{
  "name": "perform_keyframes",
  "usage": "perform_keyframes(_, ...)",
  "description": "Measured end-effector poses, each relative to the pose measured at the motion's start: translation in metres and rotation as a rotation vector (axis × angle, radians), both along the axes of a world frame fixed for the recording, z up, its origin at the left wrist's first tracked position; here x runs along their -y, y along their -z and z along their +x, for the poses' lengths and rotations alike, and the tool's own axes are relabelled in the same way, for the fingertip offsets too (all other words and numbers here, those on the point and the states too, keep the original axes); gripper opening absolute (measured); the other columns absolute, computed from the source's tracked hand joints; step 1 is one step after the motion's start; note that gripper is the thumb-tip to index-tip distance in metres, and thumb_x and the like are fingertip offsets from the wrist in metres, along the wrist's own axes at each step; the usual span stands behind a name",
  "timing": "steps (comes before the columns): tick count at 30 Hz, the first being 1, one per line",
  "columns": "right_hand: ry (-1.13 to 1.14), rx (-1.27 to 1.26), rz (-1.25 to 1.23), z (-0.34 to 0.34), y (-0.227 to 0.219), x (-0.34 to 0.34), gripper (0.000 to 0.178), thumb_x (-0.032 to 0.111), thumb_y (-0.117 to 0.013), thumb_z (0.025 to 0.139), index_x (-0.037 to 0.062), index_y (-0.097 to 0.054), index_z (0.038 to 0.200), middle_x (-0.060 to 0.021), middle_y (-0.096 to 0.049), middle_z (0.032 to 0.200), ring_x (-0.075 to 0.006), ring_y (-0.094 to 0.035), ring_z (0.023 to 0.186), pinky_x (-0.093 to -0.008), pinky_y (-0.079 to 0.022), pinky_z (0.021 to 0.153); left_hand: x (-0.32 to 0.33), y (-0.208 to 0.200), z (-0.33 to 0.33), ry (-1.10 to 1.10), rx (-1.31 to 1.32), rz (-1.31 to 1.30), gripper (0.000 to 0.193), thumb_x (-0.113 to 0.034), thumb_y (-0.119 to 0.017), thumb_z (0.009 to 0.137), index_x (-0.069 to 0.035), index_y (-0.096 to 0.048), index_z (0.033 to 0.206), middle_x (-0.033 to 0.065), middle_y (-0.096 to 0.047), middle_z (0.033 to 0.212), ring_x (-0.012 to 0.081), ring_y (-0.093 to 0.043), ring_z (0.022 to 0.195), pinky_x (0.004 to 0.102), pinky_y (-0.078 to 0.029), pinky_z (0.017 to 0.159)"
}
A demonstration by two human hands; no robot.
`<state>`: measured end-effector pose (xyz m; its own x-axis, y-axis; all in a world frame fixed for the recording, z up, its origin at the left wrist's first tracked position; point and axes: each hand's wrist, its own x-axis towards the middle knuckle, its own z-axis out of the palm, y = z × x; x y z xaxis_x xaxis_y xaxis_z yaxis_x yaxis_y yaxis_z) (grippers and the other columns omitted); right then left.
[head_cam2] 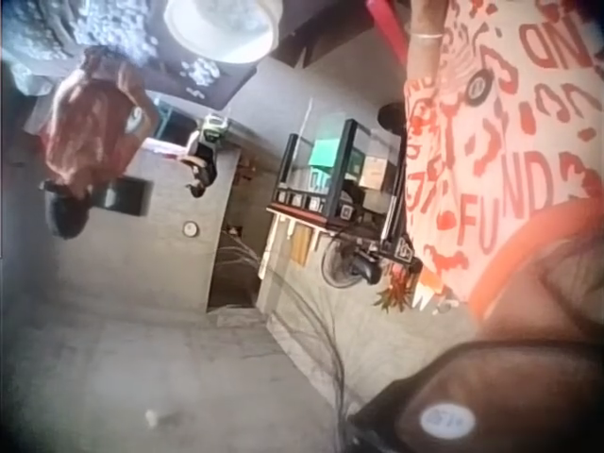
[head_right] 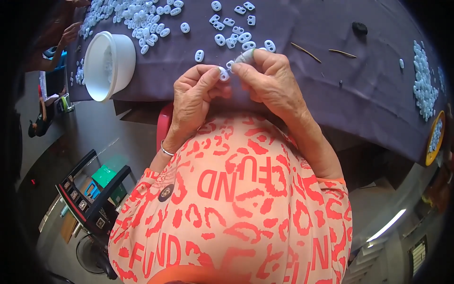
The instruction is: The person assembles plastic components by picking up plastic pieces and small springs from the table, inserting the springs into the pieces, and pressing the parts together by hand.
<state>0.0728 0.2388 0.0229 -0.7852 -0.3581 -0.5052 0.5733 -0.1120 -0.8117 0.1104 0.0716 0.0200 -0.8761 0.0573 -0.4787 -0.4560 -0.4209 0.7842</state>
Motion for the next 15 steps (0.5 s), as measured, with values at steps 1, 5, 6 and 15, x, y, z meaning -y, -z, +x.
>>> perform_keyframes(1, 0.001, 0.001, -0.001, -0.0004, 0.0, -0.0007, 0.012, 0.014, -0.062, 0.085, 0.0023, -0.059, 0.084, 0.0021, -0.048, 0.059, -0.0008, -0.035, 0.044, -0.0164, -0.023, 0.038, 0.0, -0.0001, -0.0004, -0.005, 0.005, 0.007, 0.018, -0.015, -0.058, 0.088, 0.003, -0.059, 0.092, 0.0091, -0.063, 0.083, 0.0146, -0.063, 0.07, 0.0254, -0.053, 0.063)
perform_keyframes(5, -0.007, -0.058, 0.036, -0.0005, -0.0014, -0.002, 0.012, 0.014, -0.061, 0.085, 0.0024, -0.059, 0.083, 0.0026, -0.048, 0.058, -0.0007, -0.035, 0.045, -0.0163, -0.023, 0.038, 0.0, -0.001, -0.0017, 0.007, 0.009, -0.003, 0.018, -0.015, -0.059, 0.088, 0.003, -0.059, 0.092, 0.0091, -0.063, 0.083, 0.0146, -0.063, 0.07, 0.0253, -0.053, 0.064)
perform_keyframes(6, -0.023, -0.092, 0.06, -0.0003, -0.0015, -0.0019, 0.012, 0.014, -0.061, 0.085, 0.0025, -0.059, 0.083, 0.0027, -0.048, 0.058, -0.0007, -0.035, 0.045, -0.0163, -0.023, 0.038, -0.0001, -0.0012, -0.0019, 0.012, 0.005, -0.008, 0.018, -0.015, -0.059, 0.087, 0.003, -0.059, 0.092, 0.0092, -0.063, 0.083, 0.0146, -0.063, 0.07, 0.0252, -0.053, 0.063)
perform_keyframes(15, -0.061, -0.183, 0.074, 0.0034, 0.0044, -0.001, 0.013, 0.015, -0.06, 0.086, 0.0021, -0.059, 0.084, 0.0025, -0.048, 0.059, -0.0007, -0.036, 0.046, -0.0163, -0.024, 0.039, 0.0008, -0.0013, -0.0009, 0.038, 0.006, -0.028, 0.017, -0.013, -0.059, 0.087, 0.003, -0.059, 0.094, 0.0096, -0.064, 0.084, 0.0147, -0.063, 0.07, 0.0253, -0.053, 0.063)
